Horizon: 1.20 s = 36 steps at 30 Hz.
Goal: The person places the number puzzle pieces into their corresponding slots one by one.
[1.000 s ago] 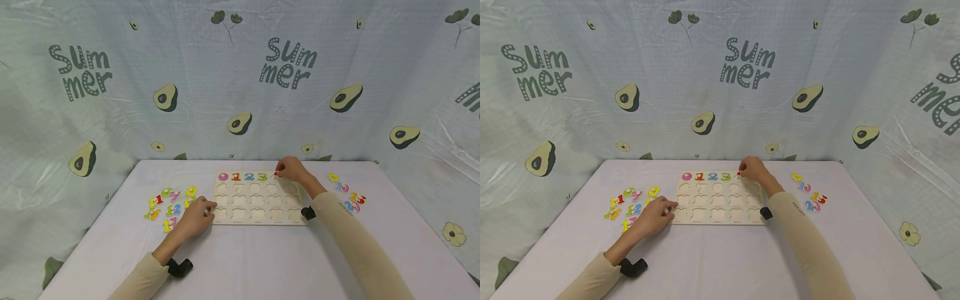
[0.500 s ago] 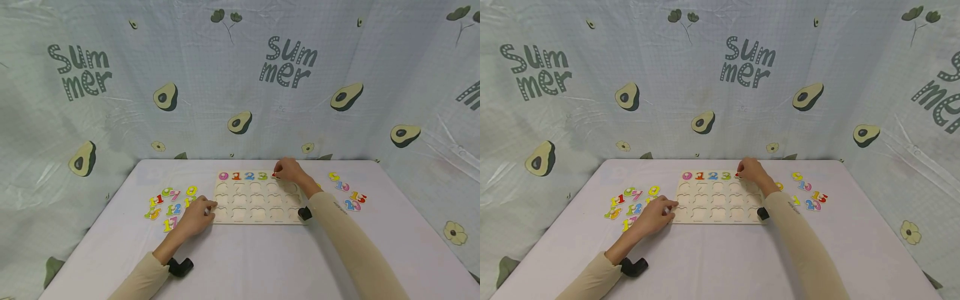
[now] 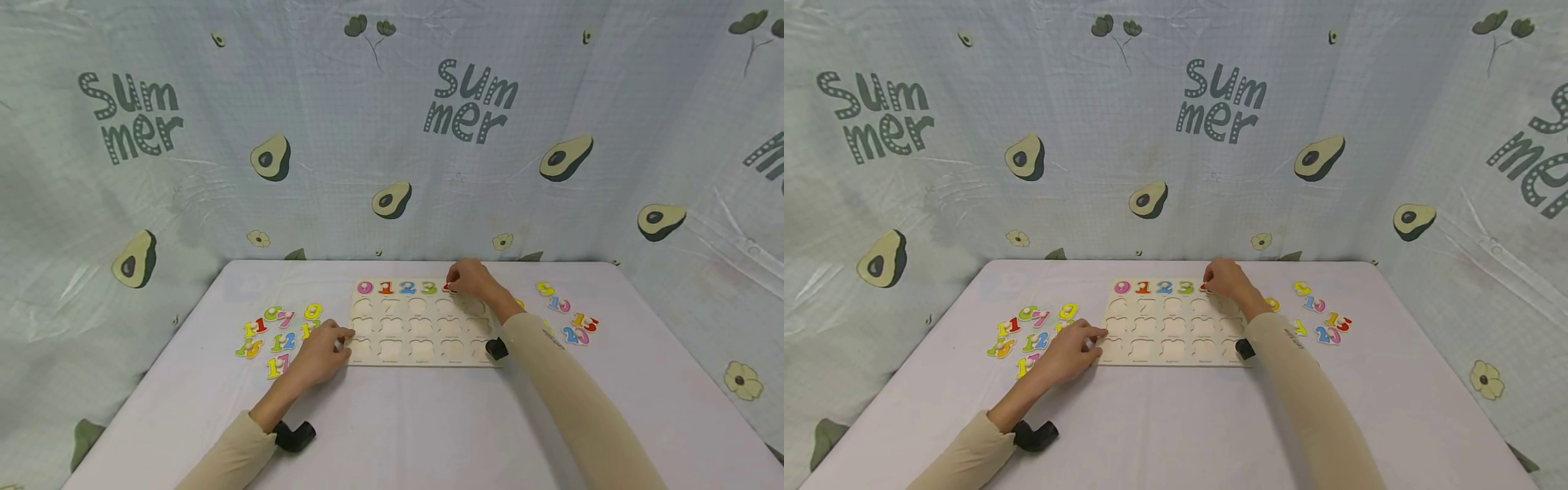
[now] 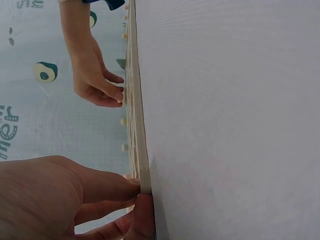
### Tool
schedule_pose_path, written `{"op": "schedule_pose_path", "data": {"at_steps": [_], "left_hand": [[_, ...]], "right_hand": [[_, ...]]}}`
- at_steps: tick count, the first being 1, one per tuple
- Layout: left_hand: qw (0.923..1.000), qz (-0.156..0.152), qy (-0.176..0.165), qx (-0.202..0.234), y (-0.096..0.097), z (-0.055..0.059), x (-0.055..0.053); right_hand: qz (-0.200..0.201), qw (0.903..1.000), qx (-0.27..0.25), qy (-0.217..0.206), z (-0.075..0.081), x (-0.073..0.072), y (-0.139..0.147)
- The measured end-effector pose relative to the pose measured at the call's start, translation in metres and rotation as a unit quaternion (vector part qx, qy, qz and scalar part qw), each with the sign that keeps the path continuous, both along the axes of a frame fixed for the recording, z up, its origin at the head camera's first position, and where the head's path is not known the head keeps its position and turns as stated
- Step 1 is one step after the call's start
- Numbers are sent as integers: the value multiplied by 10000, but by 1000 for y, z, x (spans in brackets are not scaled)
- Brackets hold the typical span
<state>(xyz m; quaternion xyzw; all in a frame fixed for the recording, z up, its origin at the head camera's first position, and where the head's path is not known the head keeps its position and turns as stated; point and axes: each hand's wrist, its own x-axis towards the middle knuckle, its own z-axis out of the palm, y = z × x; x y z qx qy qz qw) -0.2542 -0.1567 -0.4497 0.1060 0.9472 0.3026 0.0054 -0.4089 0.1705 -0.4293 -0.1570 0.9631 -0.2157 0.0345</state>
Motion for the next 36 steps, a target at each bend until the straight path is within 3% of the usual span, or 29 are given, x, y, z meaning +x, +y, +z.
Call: {"op": "schedule_pose_path", "data": {"at_steps": [26, 36], "left_hand": [[10000, 14, -30, -11, 1, 1, -1], [10000, 6, -33, 19, -1, 0, 0]], "right_hand": [[-87, 9996, 26, -262, 4, 3, -3], [66, 9998, 8, -196, -1, -2, 3]]}}
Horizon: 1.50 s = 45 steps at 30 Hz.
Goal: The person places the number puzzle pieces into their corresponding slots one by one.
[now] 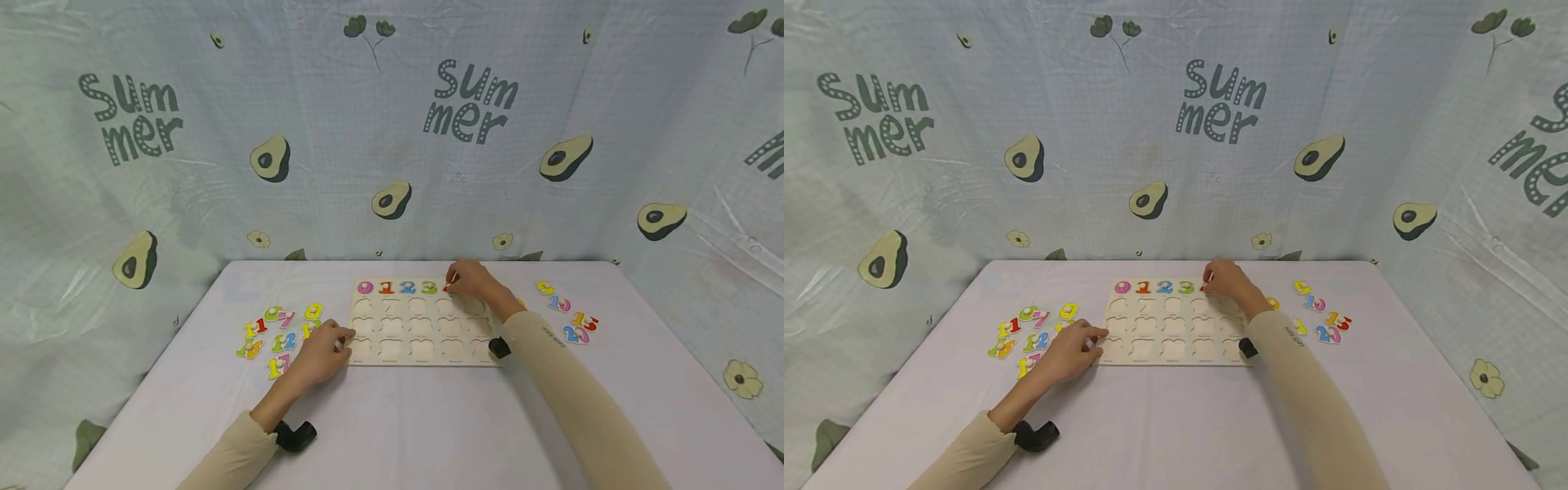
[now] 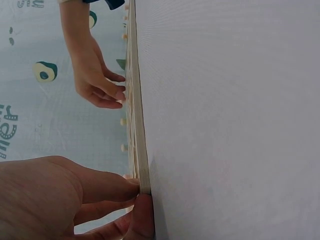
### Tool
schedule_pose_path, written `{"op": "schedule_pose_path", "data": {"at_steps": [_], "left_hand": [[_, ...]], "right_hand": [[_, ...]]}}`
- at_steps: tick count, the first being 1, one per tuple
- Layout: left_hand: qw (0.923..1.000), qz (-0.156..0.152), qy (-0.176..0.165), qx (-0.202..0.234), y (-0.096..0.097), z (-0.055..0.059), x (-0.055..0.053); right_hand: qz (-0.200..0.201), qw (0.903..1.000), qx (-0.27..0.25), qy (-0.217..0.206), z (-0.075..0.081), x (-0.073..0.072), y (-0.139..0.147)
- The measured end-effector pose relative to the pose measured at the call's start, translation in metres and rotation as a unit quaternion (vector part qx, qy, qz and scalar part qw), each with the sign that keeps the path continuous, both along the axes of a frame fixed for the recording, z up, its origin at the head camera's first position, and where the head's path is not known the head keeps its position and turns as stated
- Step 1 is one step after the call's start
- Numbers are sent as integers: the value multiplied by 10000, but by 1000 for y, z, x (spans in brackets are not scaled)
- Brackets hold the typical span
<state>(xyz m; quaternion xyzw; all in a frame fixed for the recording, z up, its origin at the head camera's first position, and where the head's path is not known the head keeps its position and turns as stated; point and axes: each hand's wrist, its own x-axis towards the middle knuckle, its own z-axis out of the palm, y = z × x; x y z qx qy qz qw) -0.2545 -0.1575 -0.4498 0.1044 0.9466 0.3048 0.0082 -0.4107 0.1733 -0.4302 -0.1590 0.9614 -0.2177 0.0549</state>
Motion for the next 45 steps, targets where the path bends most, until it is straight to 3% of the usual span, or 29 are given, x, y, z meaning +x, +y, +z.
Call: {"op": "schedule_pose_path", "data": {"at_steps": [4, 12, 20, 33, 45], "left_hand": [[10000, -2, -28, -25, 1, -2, 0], [9999, 36, -78, -60, -1, -1, 1], [9999, 98, -112, -72, -2, 0, 3], [9999, 85, -78, -24, -2, 0, 3], [10000, 16, -52, 16, -1, 0, 2]], "right_hand": [[27, 10000, -48, 51, 1, 0, 12], [-28, 9993, -370, 50, 22, 4, 49], [-586, 9938, -942, -93, 36, 16, 106], [-1702, 9811, -883, -251, 6, 27, 174], [-1948, 9774, -757, -312, -7, 34, 185]]}}
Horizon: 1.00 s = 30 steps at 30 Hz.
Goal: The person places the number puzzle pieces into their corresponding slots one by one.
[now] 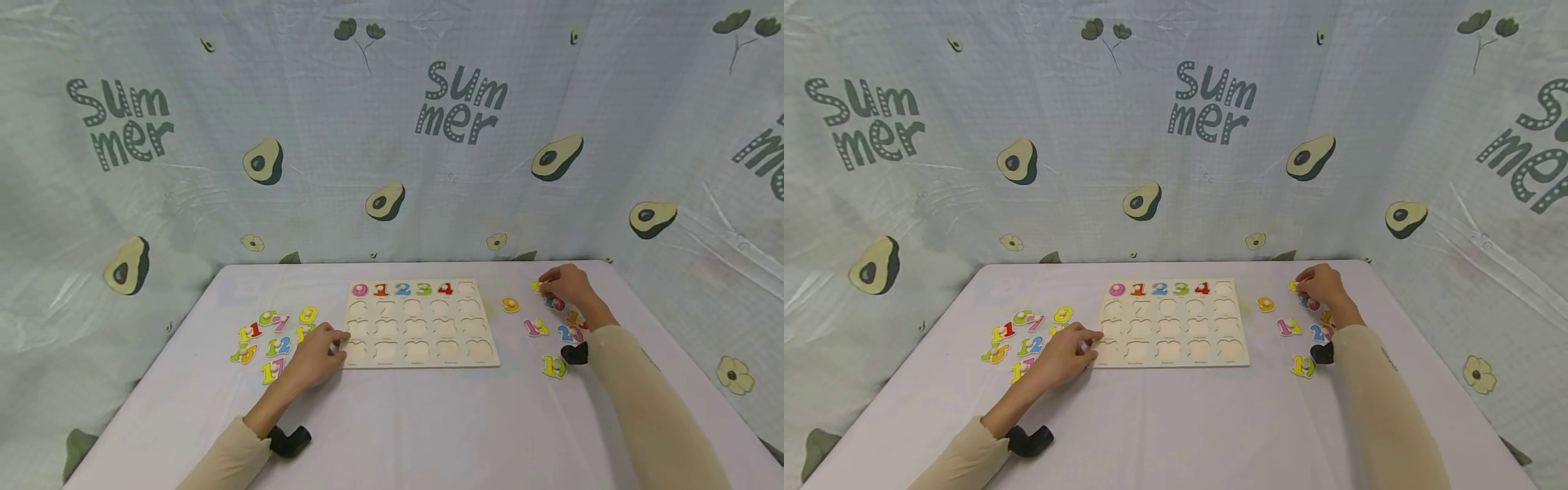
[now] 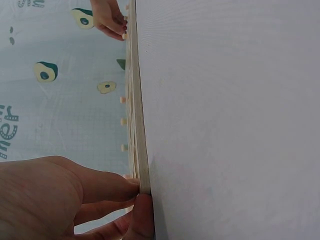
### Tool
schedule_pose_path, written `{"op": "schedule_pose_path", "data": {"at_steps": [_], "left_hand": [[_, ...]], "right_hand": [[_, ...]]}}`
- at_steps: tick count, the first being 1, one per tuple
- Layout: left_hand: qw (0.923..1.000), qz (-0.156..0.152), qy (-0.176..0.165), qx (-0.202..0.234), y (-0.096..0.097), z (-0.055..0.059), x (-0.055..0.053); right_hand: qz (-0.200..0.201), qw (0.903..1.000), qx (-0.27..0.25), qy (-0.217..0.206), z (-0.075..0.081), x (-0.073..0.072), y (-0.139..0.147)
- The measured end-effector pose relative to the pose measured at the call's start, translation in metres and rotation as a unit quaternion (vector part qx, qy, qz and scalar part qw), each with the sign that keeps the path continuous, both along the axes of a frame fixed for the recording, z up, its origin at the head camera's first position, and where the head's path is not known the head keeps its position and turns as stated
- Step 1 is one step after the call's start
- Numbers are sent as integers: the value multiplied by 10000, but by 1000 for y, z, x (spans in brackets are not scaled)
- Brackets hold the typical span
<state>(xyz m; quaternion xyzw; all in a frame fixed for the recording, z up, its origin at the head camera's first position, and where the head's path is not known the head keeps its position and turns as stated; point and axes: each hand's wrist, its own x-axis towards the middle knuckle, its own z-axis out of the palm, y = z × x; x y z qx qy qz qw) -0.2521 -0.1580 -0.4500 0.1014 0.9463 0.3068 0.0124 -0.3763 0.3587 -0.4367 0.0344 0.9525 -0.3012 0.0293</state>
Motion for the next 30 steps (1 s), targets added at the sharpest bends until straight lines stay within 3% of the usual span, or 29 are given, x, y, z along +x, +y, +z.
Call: {"op": "schedule_pose_path", "data": {"at_steps": [17, 30], "left_hand": [[10000, -38, 76, -21, -1, -2, -1], [9999, -61, 73, -39, -2, -1, -1]], "right_hand": [[-24, 9995, 285, 99, -3, 0, -9], [234, 9958, 327, 820, 12, -6, -24]]}}
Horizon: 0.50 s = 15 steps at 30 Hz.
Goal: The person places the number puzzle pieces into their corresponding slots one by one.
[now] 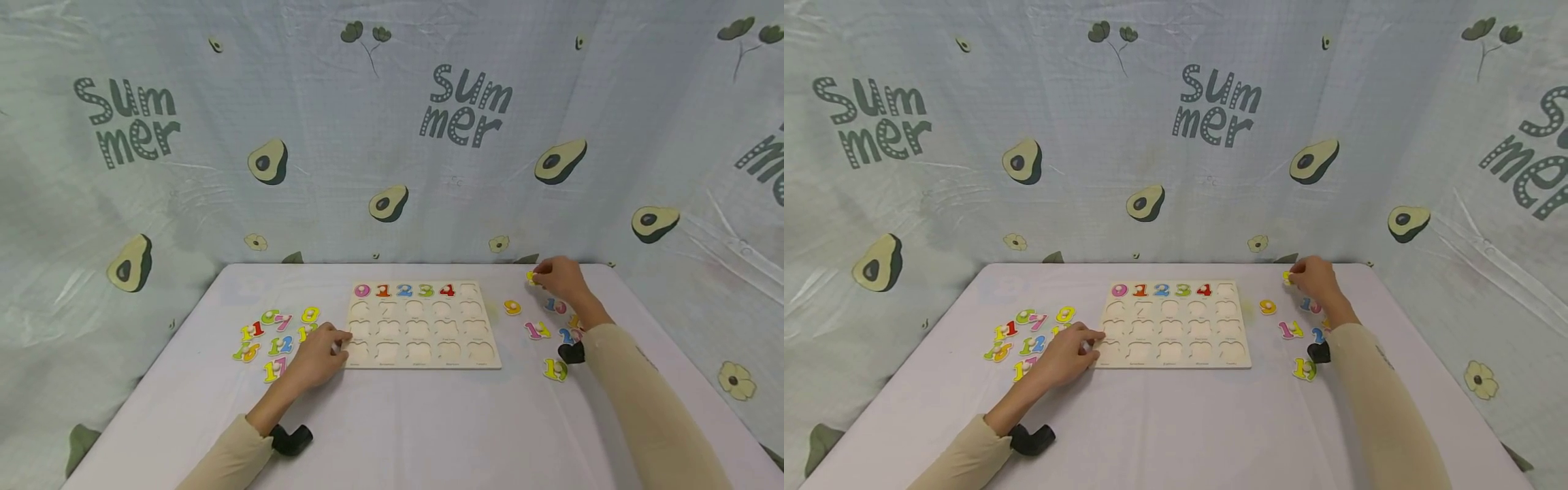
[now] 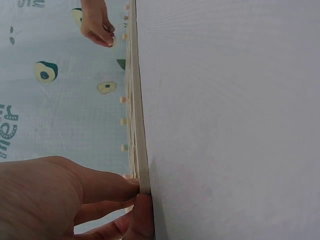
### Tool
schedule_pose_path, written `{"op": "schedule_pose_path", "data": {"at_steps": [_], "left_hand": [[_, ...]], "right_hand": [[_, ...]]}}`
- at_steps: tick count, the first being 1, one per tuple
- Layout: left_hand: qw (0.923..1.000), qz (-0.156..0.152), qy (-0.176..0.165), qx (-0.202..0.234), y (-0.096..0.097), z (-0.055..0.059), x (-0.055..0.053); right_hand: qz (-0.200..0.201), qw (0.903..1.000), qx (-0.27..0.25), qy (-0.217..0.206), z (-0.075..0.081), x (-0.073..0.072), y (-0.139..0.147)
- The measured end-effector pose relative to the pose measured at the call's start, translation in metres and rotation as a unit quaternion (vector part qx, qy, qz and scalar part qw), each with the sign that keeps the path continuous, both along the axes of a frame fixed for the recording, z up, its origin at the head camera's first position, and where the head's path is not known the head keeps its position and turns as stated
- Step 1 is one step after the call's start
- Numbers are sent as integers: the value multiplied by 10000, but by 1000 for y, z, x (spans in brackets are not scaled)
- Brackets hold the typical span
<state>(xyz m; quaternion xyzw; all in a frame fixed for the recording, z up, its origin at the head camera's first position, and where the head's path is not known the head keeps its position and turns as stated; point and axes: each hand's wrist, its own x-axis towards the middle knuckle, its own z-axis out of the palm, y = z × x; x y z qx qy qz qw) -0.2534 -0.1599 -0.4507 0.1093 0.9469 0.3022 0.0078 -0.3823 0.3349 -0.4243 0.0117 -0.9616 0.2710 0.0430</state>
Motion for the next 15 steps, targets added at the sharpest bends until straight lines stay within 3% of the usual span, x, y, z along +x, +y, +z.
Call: {"op": "schedule_pose_path", "data": {"at_steps": [15], "left_hand": [[10000, 11, -14, 44, 0, 1, 1]], "right_hand": [[515, 9981, -172, 304, 13, -10, -51]]}}
